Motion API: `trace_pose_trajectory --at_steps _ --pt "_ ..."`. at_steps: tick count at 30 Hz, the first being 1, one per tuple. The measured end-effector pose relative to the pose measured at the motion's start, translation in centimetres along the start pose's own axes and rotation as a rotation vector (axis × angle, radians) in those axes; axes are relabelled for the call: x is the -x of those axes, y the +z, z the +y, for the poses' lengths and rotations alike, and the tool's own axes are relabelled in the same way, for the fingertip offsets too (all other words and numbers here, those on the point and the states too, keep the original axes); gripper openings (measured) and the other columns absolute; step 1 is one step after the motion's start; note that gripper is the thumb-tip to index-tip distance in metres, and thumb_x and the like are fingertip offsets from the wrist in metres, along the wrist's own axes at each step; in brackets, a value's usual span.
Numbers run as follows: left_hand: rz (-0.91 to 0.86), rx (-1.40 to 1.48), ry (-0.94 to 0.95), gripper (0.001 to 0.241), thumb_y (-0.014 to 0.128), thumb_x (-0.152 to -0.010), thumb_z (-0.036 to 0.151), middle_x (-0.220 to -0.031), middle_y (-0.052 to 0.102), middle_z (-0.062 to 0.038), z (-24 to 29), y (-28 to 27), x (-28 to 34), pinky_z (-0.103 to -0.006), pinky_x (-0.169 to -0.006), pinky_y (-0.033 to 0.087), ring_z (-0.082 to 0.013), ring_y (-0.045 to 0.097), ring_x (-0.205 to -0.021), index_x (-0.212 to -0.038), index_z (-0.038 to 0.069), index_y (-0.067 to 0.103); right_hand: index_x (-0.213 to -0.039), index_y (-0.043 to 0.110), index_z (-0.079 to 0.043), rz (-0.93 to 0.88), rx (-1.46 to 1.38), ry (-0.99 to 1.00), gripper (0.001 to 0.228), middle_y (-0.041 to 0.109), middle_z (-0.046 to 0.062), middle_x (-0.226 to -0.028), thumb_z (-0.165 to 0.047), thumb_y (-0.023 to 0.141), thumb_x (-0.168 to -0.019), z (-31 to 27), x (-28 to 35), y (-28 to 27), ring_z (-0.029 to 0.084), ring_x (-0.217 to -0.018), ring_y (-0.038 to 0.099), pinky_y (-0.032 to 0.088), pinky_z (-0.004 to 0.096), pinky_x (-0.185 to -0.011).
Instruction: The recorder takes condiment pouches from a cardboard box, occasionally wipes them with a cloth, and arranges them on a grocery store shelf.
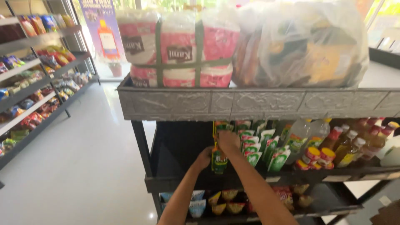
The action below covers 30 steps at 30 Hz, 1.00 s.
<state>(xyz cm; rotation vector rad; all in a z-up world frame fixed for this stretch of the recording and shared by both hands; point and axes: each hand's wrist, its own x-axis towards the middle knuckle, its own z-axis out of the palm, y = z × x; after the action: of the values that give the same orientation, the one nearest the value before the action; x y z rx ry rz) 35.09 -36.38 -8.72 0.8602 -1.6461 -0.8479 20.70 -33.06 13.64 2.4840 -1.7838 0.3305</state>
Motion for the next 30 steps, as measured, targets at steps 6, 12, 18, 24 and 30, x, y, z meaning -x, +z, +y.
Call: trace_pose_trajectory --at_steps 6,12,18,24,30 --pt "-0.017 -0.537 -0.178 0.036 0.059 -0.093 -0.001 -0.135 0.059 -0.017 -0.9 -0.6 -0.3 -0.0417 -0.105 0.043 -0.0363 0.054 -0.123 -0.128 0.004 0.069 -0.117 0.074 -0.019 0.078 -0.093 0.055 0.029 0.074 0.016 -0.095 -0.035 0.066 -0.094 1.0 0.6 -1.0 0.036 -0.085 0.073 0.059 0.050 -0.066" --pt "-0.047 -0.424 -0.287 0.036 0.063 -0.089 0.002 -0.131 0.066 -0.014 -3.7 -0.7 -0.3 -0.0366 -0.098 0.053 -0.0302 0.065 -0.117 -0.125 0.003 0.067 -0.120 0.070 -0.019 0.316 -0.341 0.040 0.031 0.070 0.014 -0.074 -0.034 0.068 -0.093 1.8 5.5 -2.6 0.032 -0.062 0.068 0.055 0.046 -0.053" --pt "-0.146 -0.149 -0.782 0.057 0.080 -0.083 0.014 -0.129 0.066 -0.009 14.5 -1.7 3.1 -0.0415 -0.091 0.057 -0.0256 0.063 -0.117 -0.134 0.014 0.054 -0.101 0.076 -0.020 0.133 -0.388 0.169 0.022 0.067 0.007 -0.081 -0.038 0.068 -0.093 3.5 12.0 1.2 0.028 -0.071 0.066 0.057 0.043 -0.064" --pt "-0.061 -0.549 -0.289 0.042 0.082 -0.076 0.029 -0.107 0.075 -0.021 9.8 1.5 2.9 -0.0428 -0.086 0.056 -0.0338 0.071 -0.103 -0.111 0.007 0.074 -0.117 0.073 -0.019 -0.289 -0.235 0.054 0.035 0.064 0.010 -0.114 -0.043 0.062 -0.095 3.0 12.4 3.9 0.029 -0.104 0.065 0.056 0.043 -0.087" --pt "-0.049 -0.426 -0.585 0.026 0.066 -0.086 0.017 -0.106 0.073 -0.024 6.0 2.6 0.7 -0.0457 -0.087 0.059 -0.0366 0.075 -0.100 -0.107 0.003 0.069 -0.131 0.065 -0.022 -0.444 -0.163 0.153 0.044 0.053 0.013 -0.134 -0.050 0.055 -0.099 2.7 10.6 3.2 0.033 -0.117 0.061 0.055 0.050 -0.095"
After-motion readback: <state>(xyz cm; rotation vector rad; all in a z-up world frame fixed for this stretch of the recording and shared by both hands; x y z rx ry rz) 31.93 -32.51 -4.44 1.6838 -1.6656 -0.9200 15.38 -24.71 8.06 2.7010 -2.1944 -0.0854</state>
